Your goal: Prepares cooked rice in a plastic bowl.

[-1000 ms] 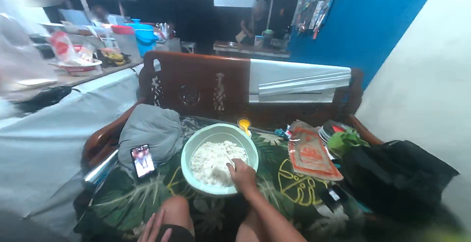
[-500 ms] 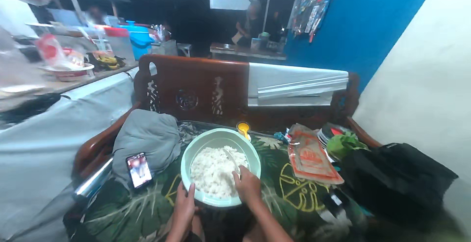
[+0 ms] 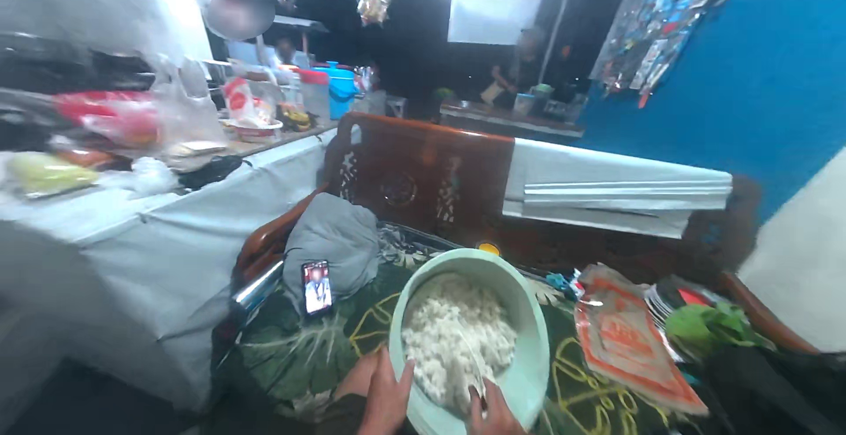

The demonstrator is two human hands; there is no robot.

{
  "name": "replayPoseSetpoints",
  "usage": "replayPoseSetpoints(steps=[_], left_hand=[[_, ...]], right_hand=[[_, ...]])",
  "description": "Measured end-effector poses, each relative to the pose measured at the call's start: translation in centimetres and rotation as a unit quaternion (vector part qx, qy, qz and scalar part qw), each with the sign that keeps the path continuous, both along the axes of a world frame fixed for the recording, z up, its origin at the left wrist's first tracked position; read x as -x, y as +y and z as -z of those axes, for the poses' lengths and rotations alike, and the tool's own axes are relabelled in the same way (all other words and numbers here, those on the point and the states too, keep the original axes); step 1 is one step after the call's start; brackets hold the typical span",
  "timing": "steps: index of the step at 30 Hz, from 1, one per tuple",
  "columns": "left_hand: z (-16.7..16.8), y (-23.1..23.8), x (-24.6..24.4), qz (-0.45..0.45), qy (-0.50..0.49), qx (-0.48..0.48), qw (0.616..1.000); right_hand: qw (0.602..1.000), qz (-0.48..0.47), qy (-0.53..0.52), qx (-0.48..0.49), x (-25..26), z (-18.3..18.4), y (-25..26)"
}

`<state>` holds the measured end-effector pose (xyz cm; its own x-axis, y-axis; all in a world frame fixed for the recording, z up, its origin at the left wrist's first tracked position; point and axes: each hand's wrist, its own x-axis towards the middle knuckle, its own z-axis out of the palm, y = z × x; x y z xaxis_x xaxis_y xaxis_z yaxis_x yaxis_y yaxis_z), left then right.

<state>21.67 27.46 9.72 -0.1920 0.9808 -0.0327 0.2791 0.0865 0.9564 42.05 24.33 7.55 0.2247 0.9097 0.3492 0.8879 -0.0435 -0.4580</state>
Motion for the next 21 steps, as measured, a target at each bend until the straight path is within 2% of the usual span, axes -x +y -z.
replayPoseSetpoints(steps=[4,7,13,17,21], left_hand=[[0.8,-2.6,0.3,-0.035,-0.037,-0.022,0.998],[1.9,-3.6,1.0,-0.050,-0.073,-0.029,0.996],[2.3,-2.1,1.5,-0.051,-0.097,-0.023,0.994],[2.0,-0.8,2.4,-0.034,-0.110,0.029,0.993],[1.5,-0.1,3.0,-0.009,-0.158,0.122,0.980]], right_hand=[[0.998,-0.001,0.015,-0.055,0.2,-0.6,-2.0],[0.997,-0.028,-0.024,-0.062,0.6,-0.4,-2.2],[0.998,-0.038,-0.039,-0.039,0.9,-0.9,-1.6],[0.995,-0.047,-0.058,-0.064,0.8,-1.3,0.2],[0.994,-0.037,-0.046,-0.095,0.6,-1.6,2.6]])
